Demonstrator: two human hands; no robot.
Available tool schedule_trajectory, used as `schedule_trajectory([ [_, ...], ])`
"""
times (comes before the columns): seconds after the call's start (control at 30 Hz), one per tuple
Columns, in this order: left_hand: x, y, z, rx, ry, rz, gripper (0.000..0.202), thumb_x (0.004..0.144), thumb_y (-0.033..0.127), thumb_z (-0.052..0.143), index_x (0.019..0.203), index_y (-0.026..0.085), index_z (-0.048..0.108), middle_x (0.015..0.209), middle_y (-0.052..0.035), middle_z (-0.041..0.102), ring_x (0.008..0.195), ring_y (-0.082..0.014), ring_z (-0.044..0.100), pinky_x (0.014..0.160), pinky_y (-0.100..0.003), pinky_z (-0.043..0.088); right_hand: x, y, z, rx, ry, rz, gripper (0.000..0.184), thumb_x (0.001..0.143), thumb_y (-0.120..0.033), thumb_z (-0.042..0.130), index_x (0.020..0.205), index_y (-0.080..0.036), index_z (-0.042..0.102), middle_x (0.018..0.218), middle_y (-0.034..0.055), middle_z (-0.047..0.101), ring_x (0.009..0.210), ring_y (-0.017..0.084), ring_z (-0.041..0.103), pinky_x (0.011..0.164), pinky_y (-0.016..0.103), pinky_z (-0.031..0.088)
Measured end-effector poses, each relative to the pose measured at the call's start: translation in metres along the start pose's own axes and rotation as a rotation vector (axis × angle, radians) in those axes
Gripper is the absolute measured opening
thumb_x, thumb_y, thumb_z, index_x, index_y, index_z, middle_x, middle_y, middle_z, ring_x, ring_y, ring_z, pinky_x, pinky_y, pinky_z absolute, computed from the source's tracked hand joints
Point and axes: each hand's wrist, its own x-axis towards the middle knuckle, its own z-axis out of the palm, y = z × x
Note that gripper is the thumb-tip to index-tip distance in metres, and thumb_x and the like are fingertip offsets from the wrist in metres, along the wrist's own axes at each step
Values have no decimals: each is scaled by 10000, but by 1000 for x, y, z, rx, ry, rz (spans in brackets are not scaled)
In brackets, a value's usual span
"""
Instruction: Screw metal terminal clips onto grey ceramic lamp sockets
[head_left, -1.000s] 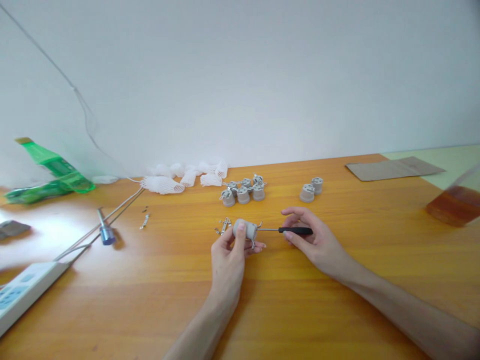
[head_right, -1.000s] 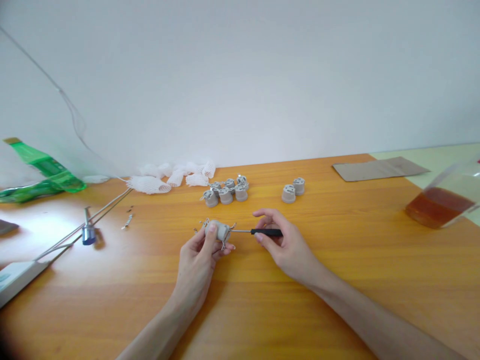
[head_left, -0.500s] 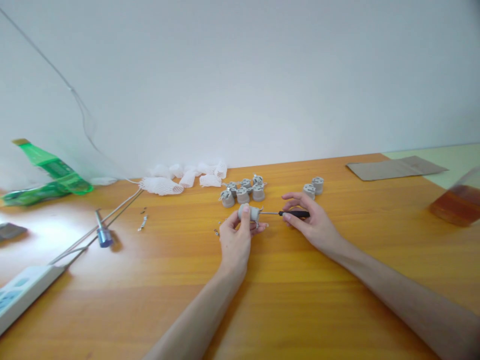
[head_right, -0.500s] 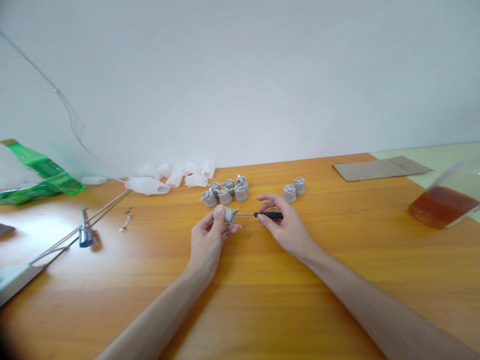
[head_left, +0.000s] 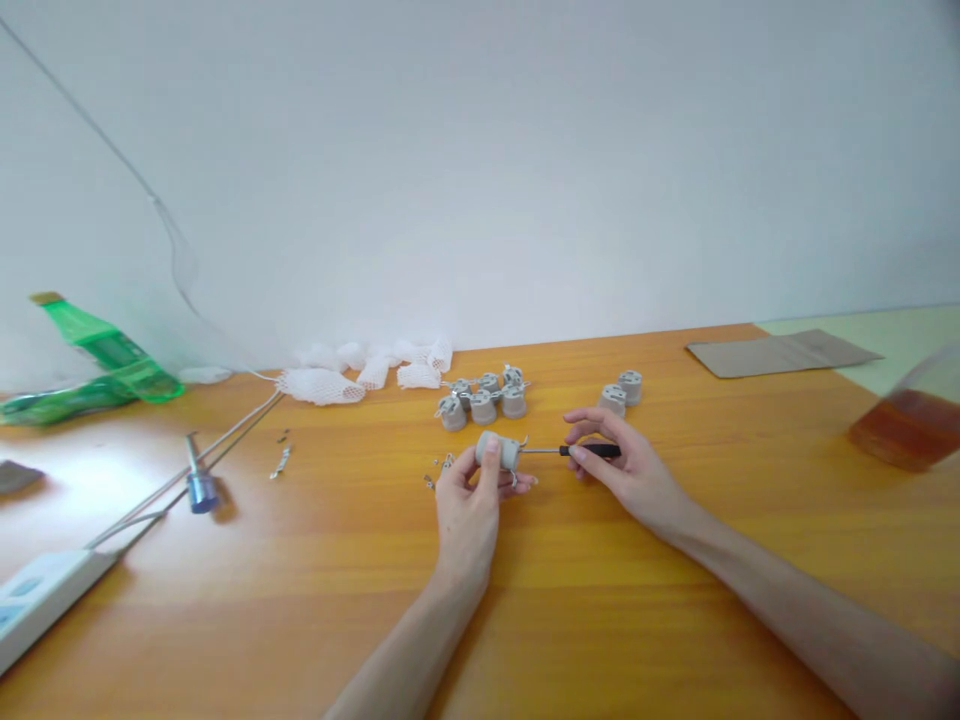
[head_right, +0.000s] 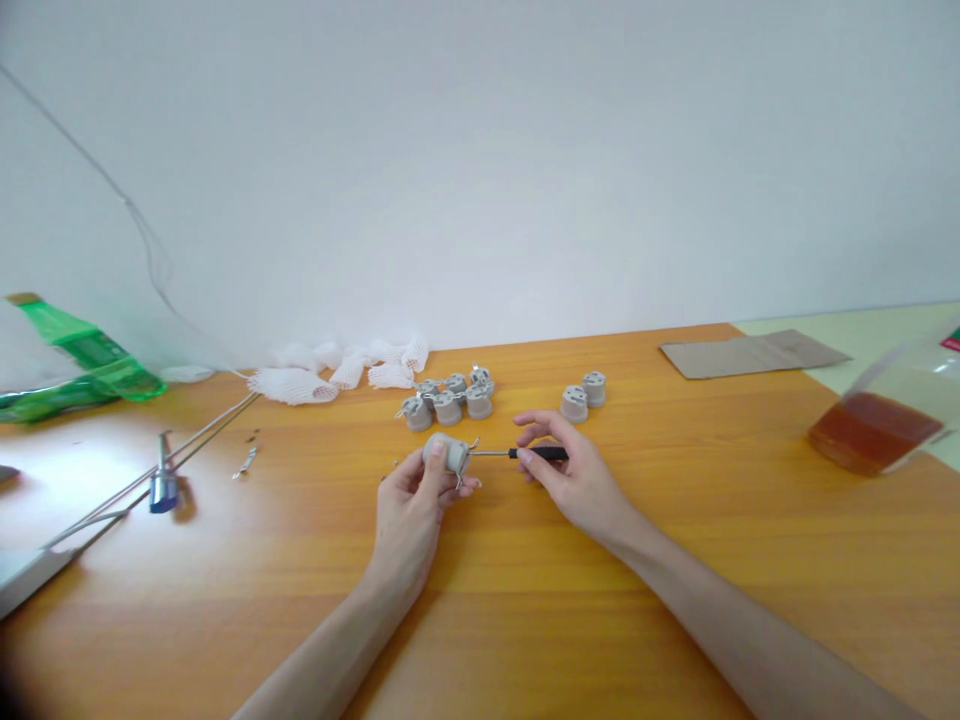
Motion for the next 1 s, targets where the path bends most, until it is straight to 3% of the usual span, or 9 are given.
schedule_trajectory([
  [0.1,0,0,0,42,-4,-4,452,803,575,734,830,126,686,660,10,627,583,-143,675,625,-263,599,0,0,-1,6,6,7,336,915,-402,671,1185,-230,569,847,-12,610,707,143,638,690,307,553],
  [0.27,5,-1,0,56,-34,-4,455,808,579,727,840,127,690,687,10,634,586,-130,661,640,-266,605,-2,0,1,3,26,101,313,969,-466,572,1155,-215,553,621,-66,548,472,124,541,452,252,428],
  [0.4,10,-4,-1,6,-30,0,448,803,569,738,855,126,685,715,3,643,618,-129,660,682,-279,618,-3,-2,1,-17,-23,41,293,974,-414,578,1200,-229,553,855,-3,625,667,133,637,641,290,547],
  [0.5,10,-4,-1,11,-29,15,449,811,570,729,843,125,672,704,6,627,605,-131,661,654,-275,615,-4,0,0,-11,-14,6,326,933,-379,646,1214,-242,552,988,16,605,757,131,650,734,307,570],
  [0.73,3,0,2,14,-47,26,444,822,559,723,869,121,671,687,0,642,576,-138,673,607,-252,596,-4,5,0,-11,-14,113,336,970,-479,570,1184,-222,544,695,-40,578,463,114,540,415,240,426],
  [0.9,4,-2,2,-12,-34,18,441,818,558,728,864,123,668,708,-6,651,571,-130,668,609,-246,593,-4,2,-3,-45,-34,13,340,939,-385,643,1238,-250,555,1010,32,627,764,141,653,735,318,570],
  [1.0,4,-2,1,1,-37,21,444,822,562,723,864,124,670,705,-9,657,578,-138,678,611,-249,597,-3,1,-5,-26,9,5,340,906,-370,688,1201,-249,570,931,1,600,723,131,642,701,303,562],
])
